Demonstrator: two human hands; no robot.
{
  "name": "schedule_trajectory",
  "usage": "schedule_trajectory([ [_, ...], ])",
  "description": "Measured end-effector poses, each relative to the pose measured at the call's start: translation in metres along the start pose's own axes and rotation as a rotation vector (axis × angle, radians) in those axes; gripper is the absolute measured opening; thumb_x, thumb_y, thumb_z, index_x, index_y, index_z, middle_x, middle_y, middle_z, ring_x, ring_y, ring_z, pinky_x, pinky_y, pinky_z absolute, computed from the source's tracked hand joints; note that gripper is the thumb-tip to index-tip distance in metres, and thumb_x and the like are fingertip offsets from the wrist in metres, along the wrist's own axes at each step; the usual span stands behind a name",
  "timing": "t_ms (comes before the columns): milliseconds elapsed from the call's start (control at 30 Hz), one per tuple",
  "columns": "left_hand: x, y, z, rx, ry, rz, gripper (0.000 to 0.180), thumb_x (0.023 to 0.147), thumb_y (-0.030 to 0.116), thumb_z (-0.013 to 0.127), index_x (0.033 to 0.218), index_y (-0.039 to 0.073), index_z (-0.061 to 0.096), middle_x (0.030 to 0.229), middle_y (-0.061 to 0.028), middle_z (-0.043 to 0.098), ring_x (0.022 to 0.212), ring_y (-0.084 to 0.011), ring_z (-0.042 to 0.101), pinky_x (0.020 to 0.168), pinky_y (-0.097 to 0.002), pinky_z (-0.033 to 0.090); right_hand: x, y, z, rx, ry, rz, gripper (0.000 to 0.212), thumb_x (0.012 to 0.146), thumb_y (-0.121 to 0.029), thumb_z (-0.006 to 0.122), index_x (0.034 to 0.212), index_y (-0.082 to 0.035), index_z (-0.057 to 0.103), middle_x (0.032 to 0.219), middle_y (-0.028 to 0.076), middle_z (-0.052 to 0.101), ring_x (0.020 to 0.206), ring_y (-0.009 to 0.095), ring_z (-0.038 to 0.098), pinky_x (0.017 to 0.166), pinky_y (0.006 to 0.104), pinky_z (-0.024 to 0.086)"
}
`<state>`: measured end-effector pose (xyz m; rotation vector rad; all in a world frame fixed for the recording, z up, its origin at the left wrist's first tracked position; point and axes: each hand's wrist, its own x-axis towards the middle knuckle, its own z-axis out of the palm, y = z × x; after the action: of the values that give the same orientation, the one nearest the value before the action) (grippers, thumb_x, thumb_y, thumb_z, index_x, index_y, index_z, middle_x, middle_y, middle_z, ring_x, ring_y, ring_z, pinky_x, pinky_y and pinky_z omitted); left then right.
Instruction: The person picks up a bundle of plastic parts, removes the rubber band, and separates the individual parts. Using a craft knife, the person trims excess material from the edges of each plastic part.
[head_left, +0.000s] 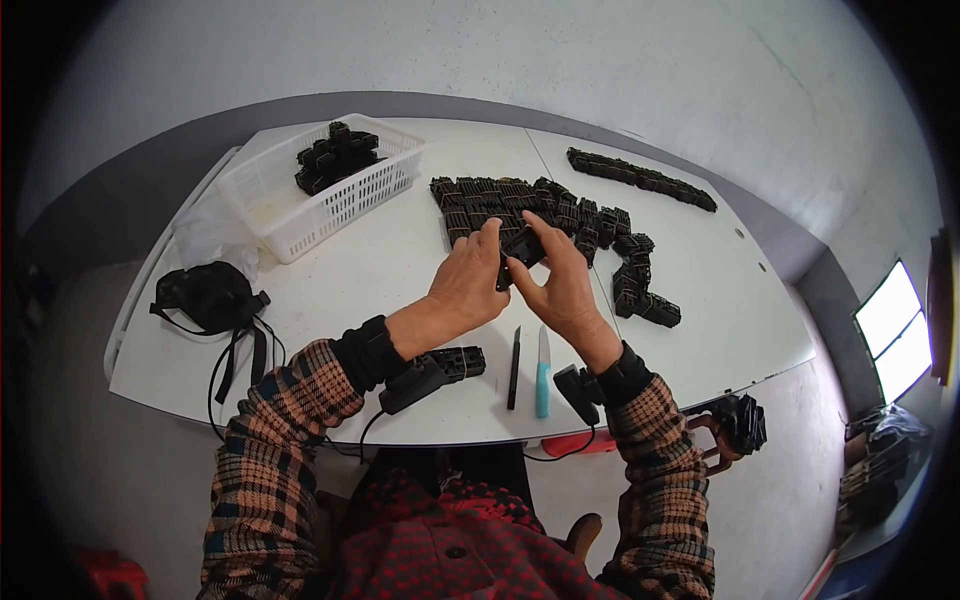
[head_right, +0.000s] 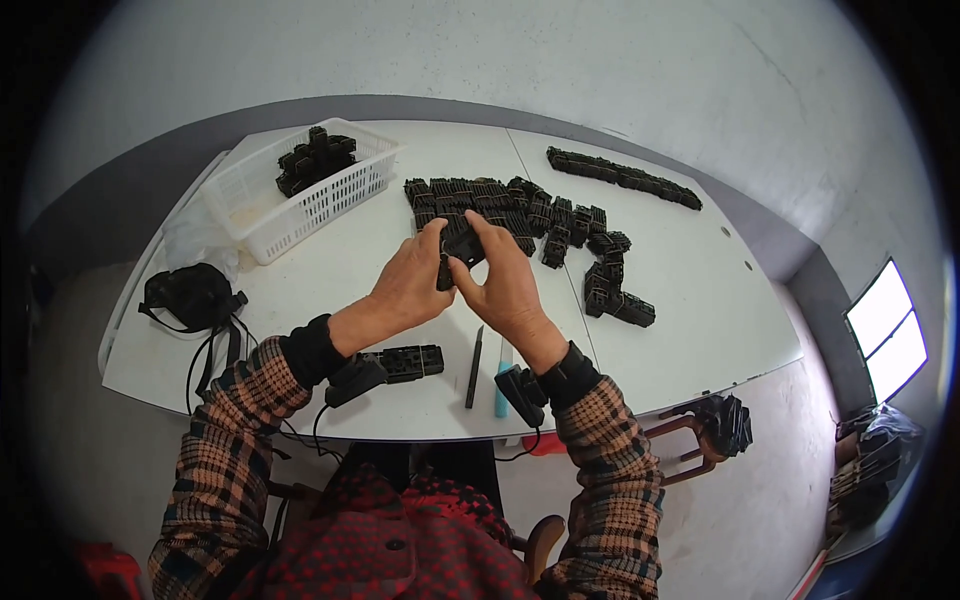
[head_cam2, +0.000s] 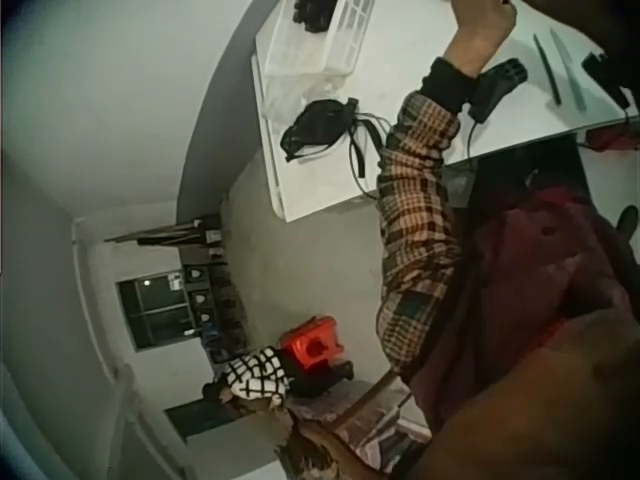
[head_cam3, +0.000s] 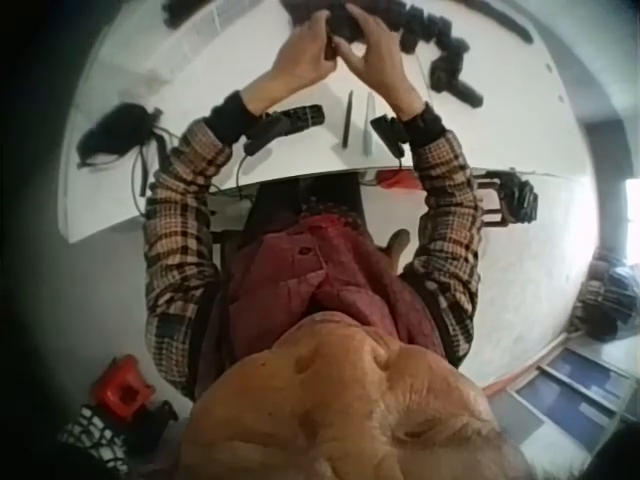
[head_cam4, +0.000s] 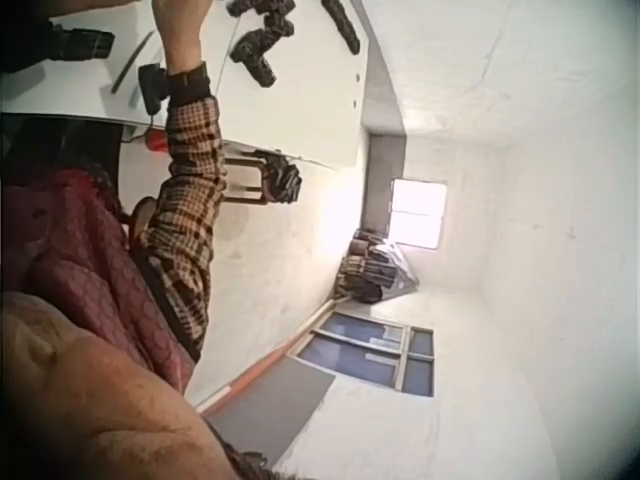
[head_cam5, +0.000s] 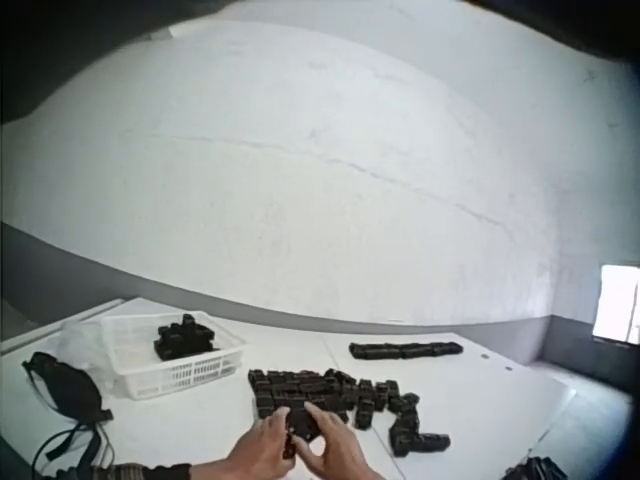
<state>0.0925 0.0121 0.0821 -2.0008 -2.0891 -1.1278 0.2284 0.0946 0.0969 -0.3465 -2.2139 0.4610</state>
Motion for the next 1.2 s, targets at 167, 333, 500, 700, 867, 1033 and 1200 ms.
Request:
schedule_trajectory([
  [167,-0.003,0.009,-0.004,0.068,0.071,0.058,0.076,0.065,0.004,0.071,0.126,-0.005,0.026,0.106,-0.0236,0.051,0.096,-0.0389,0.051,0.080,-0.0430,0.049,-0.003,-0.008,0.000,-0.254,0.011,-0.006,0.052,0.079,-0.012,0.067,0.126,-0.004,0.048,0.111,0.018,0.055,0.095,0.032,0.060,0.075,0.0345,0.052],
  [333,-0.004,0.015,-0.006,0.155,0.138,0.093,0.065,0.064,0.003,0.072,0.115,-0.005,0.034,0.100,-0.0213,0.053,0.093,-0.0359,0.052,0.077,-0.0394,0.051,-0.003,-0.021,-0.002,-0.317,0.167,-0.094,0.047,0.079,-0.011,0.067,0.122,-0.003,0.050,0.108,0.016,0.057,0.094,0.030,0.061,0.076,0.0352,0.052],
  [500,-0.004,0.020,-0.009,0.220,0.131,0.101,0.055,0.063,0.005,0.074,0.104,-0.003,0.038,0.097,-0.0191,0.054,0.093,-0.0328,0.054,0.075,-0.0368,0.052,-0.003,-0.016,-0.004,-0.257,0.100,-0.131,0.038,0.077,-0.011,0.069,0.112,-0.003,0.055,0.108,0.014,0.057,0.096,0.031,0.060,0.077,0.0351,0.052],
  [700,-0.001,0.025,-0.009,0.346,0.089,0.069,0.053,0.062,0.009,0.077,0.100,-0.001,0.042,0.097,-0.0171,0.054,0.094,-0.0301,0.054,0.076,-0.0346,0.053,0.001,-0.043,-0.006,-0.353,0.337,-0.048,0.018,0.072,-0.008,0.070,0.086,-0.005,0.059,0.095,0.010,0.056,0.090,0.027,0.058,0.069,0.0346,0.052],
  [867,0.003,0.027,-0.007,0.400,0.103,0.047,0.052,0.062,0.010,0.077,0.100,0.000,0.043,0.098,-0.0163,0.054,0.095,-0.0301,0.054,0.075,-0.0342,0.053,0.001,-0.039,0.003,-0.525,0.251,-0.089,0.011,0.071,-0.007,0.067,0.075,-0.008,0.057,0.085,0.007,0.054,0.082,0.024,0.056,0.061,0.0338,0.050],
  [1033,0.011,0.018,0.001,0.419,0.122,0.060,0.052,0.063,0.011,0.077,0.101,0.001,0.043,0.099,-0.0161,0.054,0.096,-0.0300,0.054,0.074,-0.0353,0.053,0.003,-0.030,0.016,-0.678,0.263,-0.081,0.006,0.072,-0.008,0.063,0.072,-0.009,0.057,0.079,0.003,0.053,0.079,0.023,0.055,0.056,0.0330,0.048],
  [1200,0.011,0.014,0.002,0.464,0.071,-0.026,0.054,0.063,0.012,0.078,0.103,0.001,0.044,0.101,-0.0148,0.054,0.097,-0.0290,0.054,0.072,-0.0357,0.054,0.003,-0.020,0.026,-0.559,0.292,-0.166,0.007,0.068,-0.007,0.061,0.071,-0.008,0.055,0.077,0.005,0.051,0.077,0.023,0.054,0.056,0.0323,0.048],
])
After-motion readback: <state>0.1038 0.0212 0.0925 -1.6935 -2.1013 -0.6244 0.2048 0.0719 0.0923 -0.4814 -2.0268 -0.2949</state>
